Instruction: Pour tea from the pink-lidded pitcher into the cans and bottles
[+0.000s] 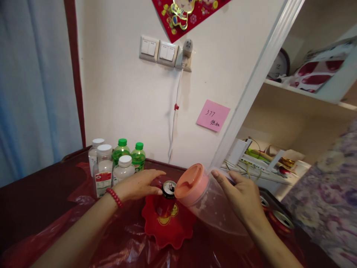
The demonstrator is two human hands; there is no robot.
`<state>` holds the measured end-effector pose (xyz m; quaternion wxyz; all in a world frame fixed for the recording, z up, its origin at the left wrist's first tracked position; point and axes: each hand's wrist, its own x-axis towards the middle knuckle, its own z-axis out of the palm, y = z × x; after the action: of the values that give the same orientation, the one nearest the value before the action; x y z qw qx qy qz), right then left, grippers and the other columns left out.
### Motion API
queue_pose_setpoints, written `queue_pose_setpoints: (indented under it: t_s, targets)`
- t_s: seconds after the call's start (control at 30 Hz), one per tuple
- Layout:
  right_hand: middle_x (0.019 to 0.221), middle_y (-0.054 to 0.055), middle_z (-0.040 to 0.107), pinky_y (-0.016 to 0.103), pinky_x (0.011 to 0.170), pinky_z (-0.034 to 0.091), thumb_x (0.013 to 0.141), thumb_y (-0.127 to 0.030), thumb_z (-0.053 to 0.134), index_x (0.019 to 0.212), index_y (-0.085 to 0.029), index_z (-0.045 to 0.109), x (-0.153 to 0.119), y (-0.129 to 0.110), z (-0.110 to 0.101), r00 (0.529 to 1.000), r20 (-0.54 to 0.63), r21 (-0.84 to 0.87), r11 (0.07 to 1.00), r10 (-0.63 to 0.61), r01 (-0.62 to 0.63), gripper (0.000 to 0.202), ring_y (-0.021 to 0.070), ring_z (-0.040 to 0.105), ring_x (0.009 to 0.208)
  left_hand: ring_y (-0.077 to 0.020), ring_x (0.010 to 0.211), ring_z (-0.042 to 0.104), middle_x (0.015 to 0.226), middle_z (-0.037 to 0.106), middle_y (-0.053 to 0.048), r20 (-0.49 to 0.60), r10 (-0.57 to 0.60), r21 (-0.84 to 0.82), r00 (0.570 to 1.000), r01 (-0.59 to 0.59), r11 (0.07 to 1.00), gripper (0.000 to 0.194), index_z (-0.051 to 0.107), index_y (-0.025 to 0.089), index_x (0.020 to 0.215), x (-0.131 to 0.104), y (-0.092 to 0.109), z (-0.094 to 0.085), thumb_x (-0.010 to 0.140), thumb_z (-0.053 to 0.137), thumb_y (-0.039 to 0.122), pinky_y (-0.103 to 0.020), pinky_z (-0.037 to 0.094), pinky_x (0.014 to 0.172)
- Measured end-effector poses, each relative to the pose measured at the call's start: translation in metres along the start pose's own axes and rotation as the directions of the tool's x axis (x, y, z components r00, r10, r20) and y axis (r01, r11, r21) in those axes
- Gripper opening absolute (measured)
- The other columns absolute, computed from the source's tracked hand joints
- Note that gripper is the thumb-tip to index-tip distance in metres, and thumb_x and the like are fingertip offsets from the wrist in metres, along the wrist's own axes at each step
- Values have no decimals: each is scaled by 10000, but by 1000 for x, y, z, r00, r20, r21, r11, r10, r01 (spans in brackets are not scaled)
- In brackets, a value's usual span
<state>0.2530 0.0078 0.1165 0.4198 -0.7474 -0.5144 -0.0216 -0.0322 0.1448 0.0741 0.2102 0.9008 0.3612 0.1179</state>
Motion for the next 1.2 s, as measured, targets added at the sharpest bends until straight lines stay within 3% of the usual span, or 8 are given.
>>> queue_pose_setpoints:
  t_s: [0.4,1.2]
  targets:
    - [556,-30,361,311,585,281,716,-847,545,533,-249,393,0,-2,0,1000,-12,13,1000,4,-4,644,164,383,599,-350,1376,569,1496,602,-160,-7,10,-18,1000,-10,1000,679,538,156,1475,0,0,1,854,750,331,-479,452,1151]
    - [560,-20,435,316,592,310,763,-843,533,561,-246,450,0,1,1,1000,-6,-15,999,-31,31,636,183,434,605,-354,1381,562,1504,598,-151,-16,23,-7,1000,-23,1000,644,552,202,1452,-1,-2,0,856,727,374,-492,442,1151]
